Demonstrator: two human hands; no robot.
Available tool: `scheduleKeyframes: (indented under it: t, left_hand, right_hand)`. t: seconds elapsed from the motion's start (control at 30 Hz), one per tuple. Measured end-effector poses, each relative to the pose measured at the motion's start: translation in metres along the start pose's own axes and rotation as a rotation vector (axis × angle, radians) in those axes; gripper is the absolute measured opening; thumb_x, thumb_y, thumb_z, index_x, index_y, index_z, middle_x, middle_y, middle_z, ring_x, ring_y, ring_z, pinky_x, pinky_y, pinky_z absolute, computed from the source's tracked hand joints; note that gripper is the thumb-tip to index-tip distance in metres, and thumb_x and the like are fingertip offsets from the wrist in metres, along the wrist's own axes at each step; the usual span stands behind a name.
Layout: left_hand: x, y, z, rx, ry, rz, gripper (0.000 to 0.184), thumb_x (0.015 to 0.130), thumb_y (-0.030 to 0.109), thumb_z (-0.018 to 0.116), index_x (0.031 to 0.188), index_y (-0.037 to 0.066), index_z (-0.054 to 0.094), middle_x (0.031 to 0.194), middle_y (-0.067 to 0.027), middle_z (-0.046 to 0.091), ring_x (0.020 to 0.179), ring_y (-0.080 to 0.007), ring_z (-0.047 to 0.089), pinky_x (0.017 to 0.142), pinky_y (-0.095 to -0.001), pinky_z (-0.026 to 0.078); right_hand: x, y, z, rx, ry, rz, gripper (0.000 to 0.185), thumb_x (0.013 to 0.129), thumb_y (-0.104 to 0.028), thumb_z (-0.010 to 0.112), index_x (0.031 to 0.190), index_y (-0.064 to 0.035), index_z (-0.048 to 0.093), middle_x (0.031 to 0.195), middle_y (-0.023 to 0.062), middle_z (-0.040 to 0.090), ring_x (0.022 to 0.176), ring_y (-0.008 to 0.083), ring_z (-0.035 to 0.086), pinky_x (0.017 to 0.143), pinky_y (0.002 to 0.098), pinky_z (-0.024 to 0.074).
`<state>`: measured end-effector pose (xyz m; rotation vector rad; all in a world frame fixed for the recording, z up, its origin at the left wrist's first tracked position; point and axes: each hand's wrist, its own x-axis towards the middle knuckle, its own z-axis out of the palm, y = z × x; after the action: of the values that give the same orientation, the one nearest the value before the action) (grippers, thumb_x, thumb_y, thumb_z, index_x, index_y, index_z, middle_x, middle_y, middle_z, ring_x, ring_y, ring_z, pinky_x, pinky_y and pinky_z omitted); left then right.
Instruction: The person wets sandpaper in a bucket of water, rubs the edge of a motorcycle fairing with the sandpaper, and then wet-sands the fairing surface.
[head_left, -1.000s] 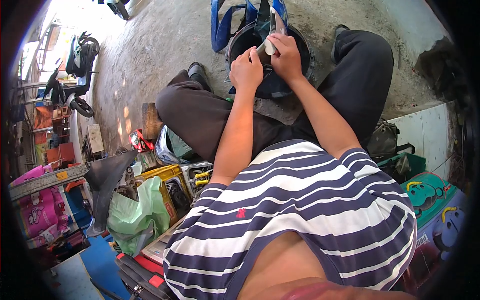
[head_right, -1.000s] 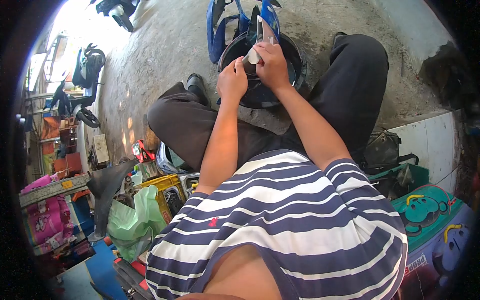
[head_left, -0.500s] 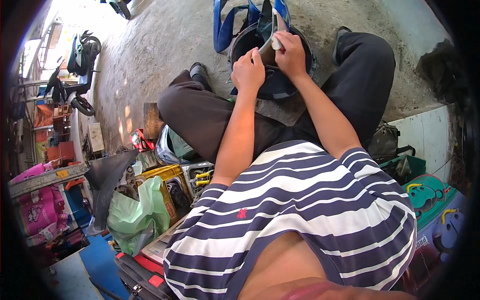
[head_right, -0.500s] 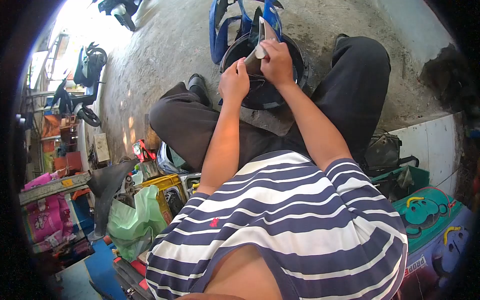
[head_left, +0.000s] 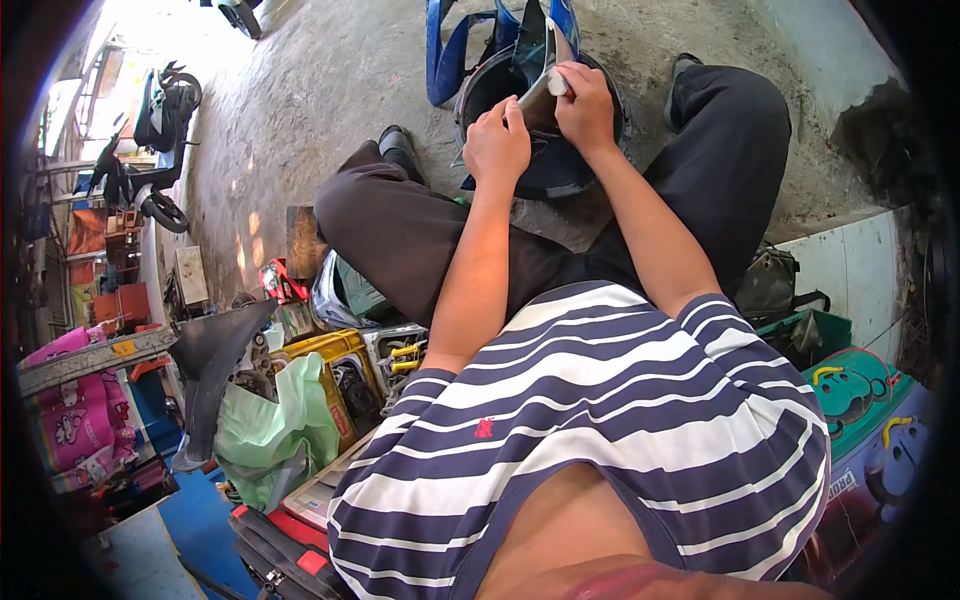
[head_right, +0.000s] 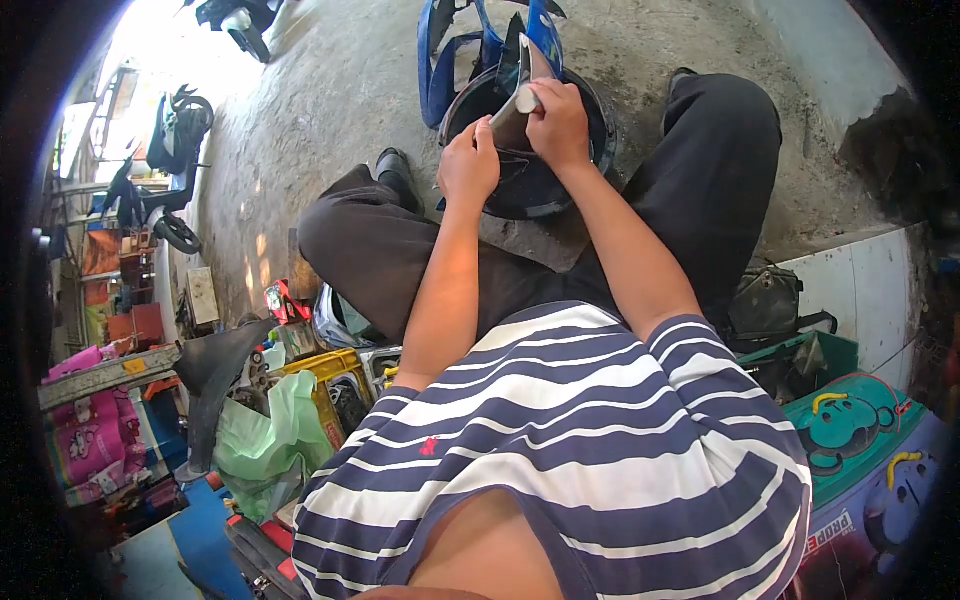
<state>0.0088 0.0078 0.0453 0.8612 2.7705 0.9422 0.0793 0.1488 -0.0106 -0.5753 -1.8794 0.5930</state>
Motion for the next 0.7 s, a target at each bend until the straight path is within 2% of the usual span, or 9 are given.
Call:
scheduleKeyframes:
  t: [0.07,0.13,0.23,0.33,0.43,0.6,0.63,0.7]
  left_hand:
    - [0.002,-0.002,0.001,-0.005,-0.001,-0.003,0.042,0.108,0.044,0.048,0.129,0.025,0.078,0.122,-0.0133,0.077,0.114,-0.0387,0.071,0.098,-0.0517,0.054]
    - [0.0,0.0,0.0,-0.01,-0.011,-0.005,0.045,0.109,0.048,0.046,0.132,0.026,0.077,0.123,-0.017,0.077,0.115,-0.0408,0.071,0.099,-0.051,0.054]
    - [-0.001,-0.001,0.002,0.0,-0.007,0.014,0.04,0.108,0.042,0.05,0.127,0.023,0.079,0.122,-0.0122,0.077,0.113,-0.0387,0.07,0.098,-0.052,0.055]
    - [0.001,-0.003,0.001,-0.003,0.001,-0.002,0.044,0.109,0.048,0.046,0.132,0.027,0.077,0.122,-0.0172,0.077,0.115,-0.0409,0.071,0.099,-0.0504,0.054]
    - [0.002,0.0,0.001,-0.01,-0.011,-0.014,0.041,0.108,0.043,0.049,0.128,0.023,0.079,0.122,-0.0119,0.077,0.114,-0.038,0.07,0.099,-0.0512,0.054]
    - [0.001,-0.002,0.001,-0.004,0.006,0.008,0.041,0.108,0.044,0.049,0.128,0.023,0.079,0.122,-0.012,0.077,0.115,-0.0379,0.07,0.1,-0.0511,0.054]
    - [0.001,-0.002,0.002,-0.004,0.004,0.006,0.042,0.108,0.044,0.049,0.128,0.023,0.078,0.122,-0.012,0.077,0.115,-0.0379,0.07,0.1,-0.0511,0.054]
    - [0.001,0.001,0.001,-0.007,-0.025,-0.017,0.042,0.108,0.044,0.048,0.129,0.023,0.078,0.123,-0.0118,0.077,0.115,-0.0378,0.07,0.1,-0.0513,0.054]
  right_hand:
    - [-0.005,-0.008,-0.002,0.03,-0.008,-0.062,0.039,0.074,0.008,0.069,0.111,-0.0047,0.077,0.117,0.0104,0.076,0.105,0.0356,0.067,0.092,0.0429,0.0568]
    - [-0.008,-0.016,-0.008,0.054,-0.049,-0.031,0.039,0.074,0.008,0.069,0.111,-0.0045,0.076,0.118,0.0113,0.076,0.106,0.036,0.067,0.093,0.0432,0.0567]
    - [-0.001,-0.003,-0.004,0.01,0.003,0.012,0.04,0.074,0.009,0.068,0.111,-0.0044,0.076,0.117,0.0115,0.076,0.107,0.0366,0.068,0.095,0.0438,0.0564]
    - [-0.003,-0.007,0.0,0.05,0.021,-0.007,0.041,0.074,0.009,0.067,0.111,-0.0044,0.076,0.117,0.0117,0.076,0.106,0.0368,0.068,0.094,0.0441,0.0561]
    - [-0.006,-0.011,-0.007,0.072,-0.028,-0.023,0.041,0.074,0.01,0.067,0.111,-0.0043,0.076,0.117,0.0118,0.076,0.106,0.0364,0.068,0.096,0.0439,0.0562]
    - [-0.002,0.001,0.003,0.037,0.06,-0.006,0.041,0.074,0.01,0.067,0.111,-0.005,0.077,0.116,0.0113,0.077,0.106,0.0357,0.069,0.096,0.0431,0.0564]
    - [-0.006,-0.004,0.003,0.088,0.042,0.048,0.041,0.074,0.01,0.067,0.111,-0.0049,0.077,0.116,0.0112,0.077,0.106,0.0353,0.069,0.096,0.043,0.0566]
    - [-0.009,-0.01,-0.002,0.073,0.006,0.02,0.039,0.078,0.01,0.067,0.113,-0.0049,0.077,0.117,0.011,0.077,0.106,0.0335,0.07,0.093,0.0409,0.0578]
